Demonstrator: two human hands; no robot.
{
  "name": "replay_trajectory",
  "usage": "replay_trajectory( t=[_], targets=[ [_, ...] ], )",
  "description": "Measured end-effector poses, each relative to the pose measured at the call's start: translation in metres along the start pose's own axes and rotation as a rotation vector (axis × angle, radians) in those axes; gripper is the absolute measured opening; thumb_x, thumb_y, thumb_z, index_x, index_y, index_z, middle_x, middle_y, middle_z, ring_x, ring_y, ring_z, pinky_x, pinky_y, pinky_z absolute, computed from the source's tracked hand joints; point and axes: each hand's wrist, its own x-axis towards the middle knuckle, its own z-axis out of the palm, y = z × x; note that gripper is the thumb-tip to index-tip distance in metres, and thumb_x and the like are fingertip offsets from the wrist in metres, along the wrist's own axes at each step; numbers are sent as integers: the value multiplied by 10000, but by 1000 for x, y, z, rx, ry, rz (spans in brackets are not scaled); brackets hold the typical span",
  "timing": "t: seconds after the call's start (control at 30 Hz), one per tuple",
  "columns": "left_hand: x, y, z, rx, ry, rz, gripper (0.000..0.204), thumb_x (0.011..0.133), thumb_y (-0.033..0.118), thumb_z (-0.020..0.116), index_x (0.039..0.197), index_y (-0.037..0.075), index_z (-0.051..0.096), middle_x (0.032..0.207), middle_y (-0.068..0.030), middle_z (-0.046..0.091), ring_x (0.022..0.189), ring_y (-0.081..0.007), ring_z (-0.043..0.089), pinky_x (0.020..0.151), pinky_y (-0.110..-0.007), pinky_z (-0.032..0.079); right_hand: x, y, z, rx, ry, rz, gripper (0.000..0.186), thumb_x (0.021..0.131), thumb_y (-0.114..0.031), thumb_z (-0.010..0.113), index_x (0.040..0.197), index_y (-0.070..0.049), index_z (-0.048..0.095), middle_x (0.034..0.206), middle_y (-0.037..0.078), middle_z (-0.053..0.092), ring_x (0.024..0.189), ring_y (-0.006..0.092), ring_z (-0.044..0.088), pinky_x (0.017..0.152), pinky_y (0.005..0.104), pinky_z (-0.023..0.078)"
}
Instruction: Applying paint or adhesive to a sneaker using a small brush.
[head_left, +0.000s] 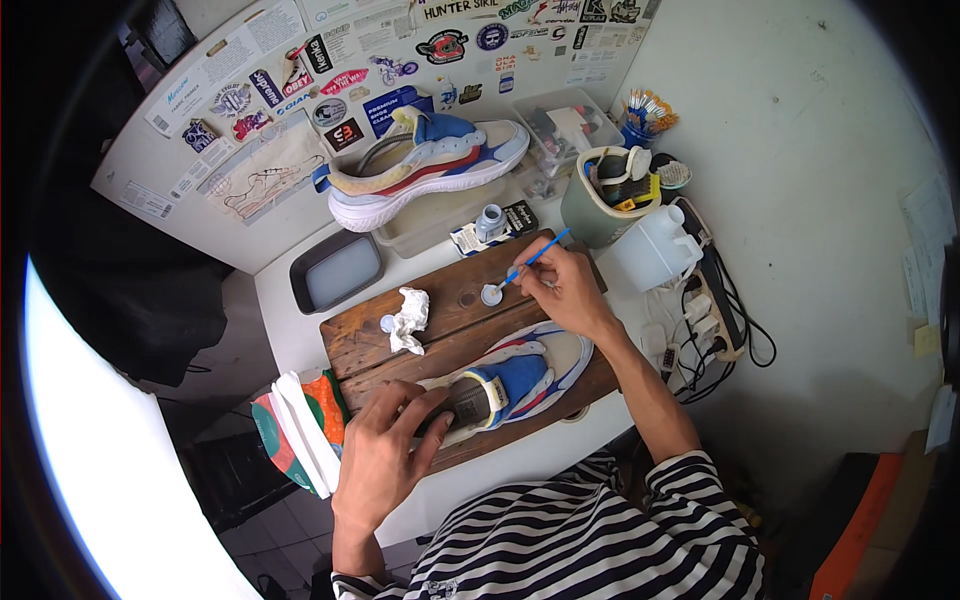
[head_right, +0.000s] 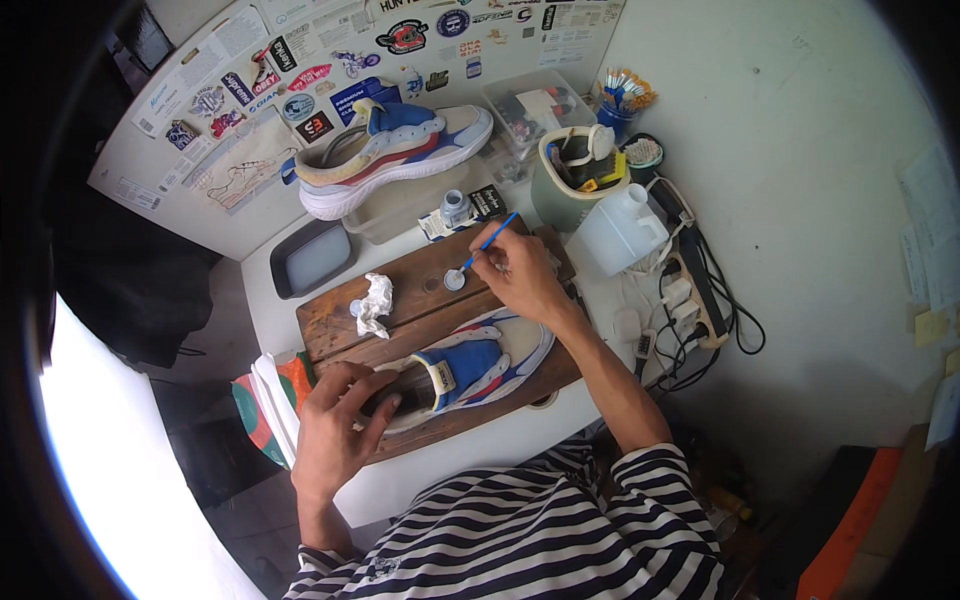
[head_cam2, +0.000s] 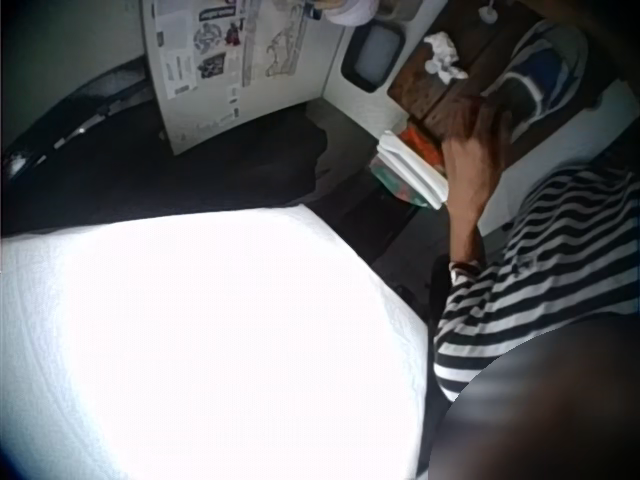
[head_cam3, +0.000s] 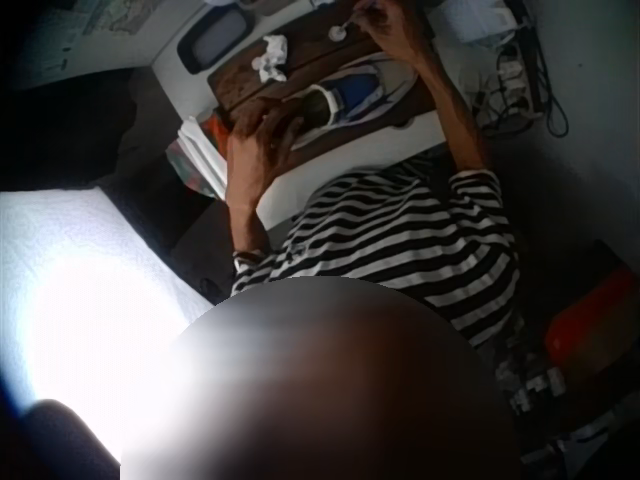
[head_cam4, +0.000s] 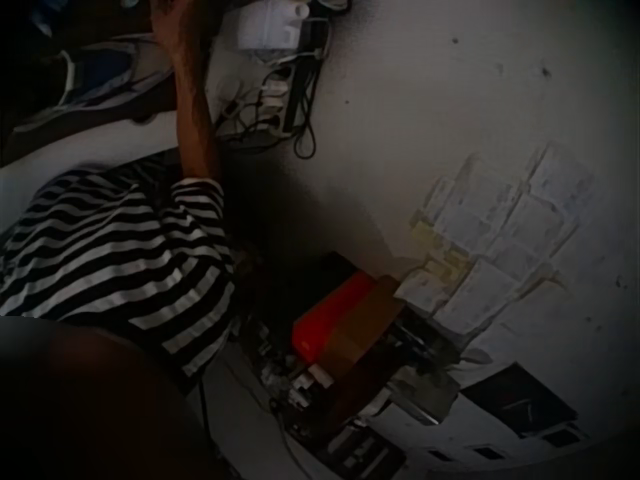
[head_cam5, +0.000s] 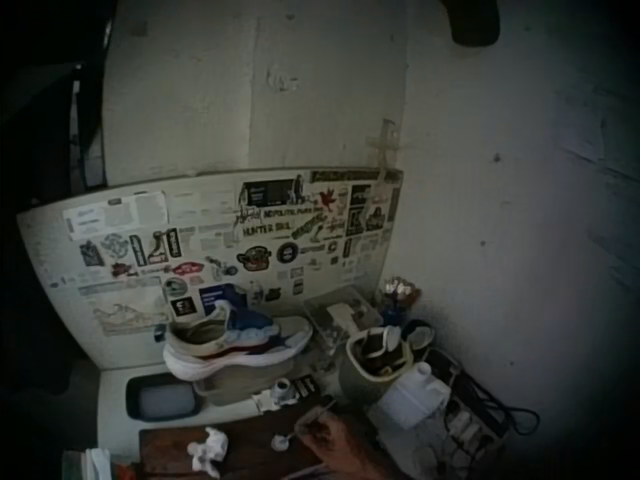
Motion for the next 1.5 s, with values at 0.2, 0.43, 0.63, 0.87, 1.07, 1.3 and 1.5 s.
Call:
replay_trajectory(
  t=[0.2, 0.43, 0.63, 0.87, 1.07, 1.3, 1.5],
  targets=[
    [8, -4, 9, 165, -156, 55, 214, 933, 100, 728, 1120, 3, 687, 983, -146, 686, 937, -357, 694, 790, -467, 572, -4, 0, -9, 245, 49, 26, 78, 1035, -7, 623, 1087, 46, 599, 866, 130, 743, 784, 174, 747, 714, 293, 600],
    [27, -7, 9, 65, -511, -36, 278, 959, 37, 627, 1205, -86, 588, 770, -290, 677, 775, -492, 682, 758, -532, 550, -14, -10, -23, 358, 93, 4, 71, 1052, -7, 597, 1112, 31, 589, 902, 176, 752, 768, 178, 737, 707, 293, 586],
    [18, -8, 10, -355, -594, -146, 238, 1018, 48, 556, 1205, -100, 559, 836, -267, 724, 801, -430, 737, 772, -463, 591, -30, -34, -45, 578, 166, 43, 72, 1050, -11, 603, 1112, 25, 598, 903, 184, 750, 772, 202, 731, 722, 334, 598],
    [18, -20, 10, -752, -655, -350, 301, 1057, 40, 514, 1324, -81, 582, 1049, -135, 758, 976, -179, 728, 932, -307, 565, -3, -16, -45, 216, -54, -9, 117, 1019, -59, 675, 1093, 19, 633, 926, 157, 778, 784, 185, 745, 708, 307, 585],
    [3, -63, 45, -1013, -563, -465, 294, 1073, 39, 496, 1336, -51, 589, 1127, -74, 729, 984, -132, 699, 933, -282, 546, 19, -9, -24, -82, -180, -103, 156, 964, -68, 728, 1073, 7, 646, 898, 135, 795, 809, 175, 761, 694, 323, 562],
    [1, -76, 49, -1161, -551, -557, 322, 1088, 71, 515, 1379, -61, 562, 1140, -95, 730, 982, -144, 717, 930, -276, 563, 25, -13, -16, -166, -229, -115, 149, 964, -78, 732, 1065, 5, 659, 890, 131, 798, 794, 158, 758, 641, 304, 527],
    [3, -73, 47, -1265, -539, -579, 303, 1085, 74, 521, 1349, -65, 576, 1129, -92, 732, 964, -145, 717, 918, -276, 566, 26, -12, -14, -207, -239, -73, 152, 964, -69, 733, 1071, 7, 657, 903, 129, 799, 804, 162, 762, 657, 300, 540]
  ],
)
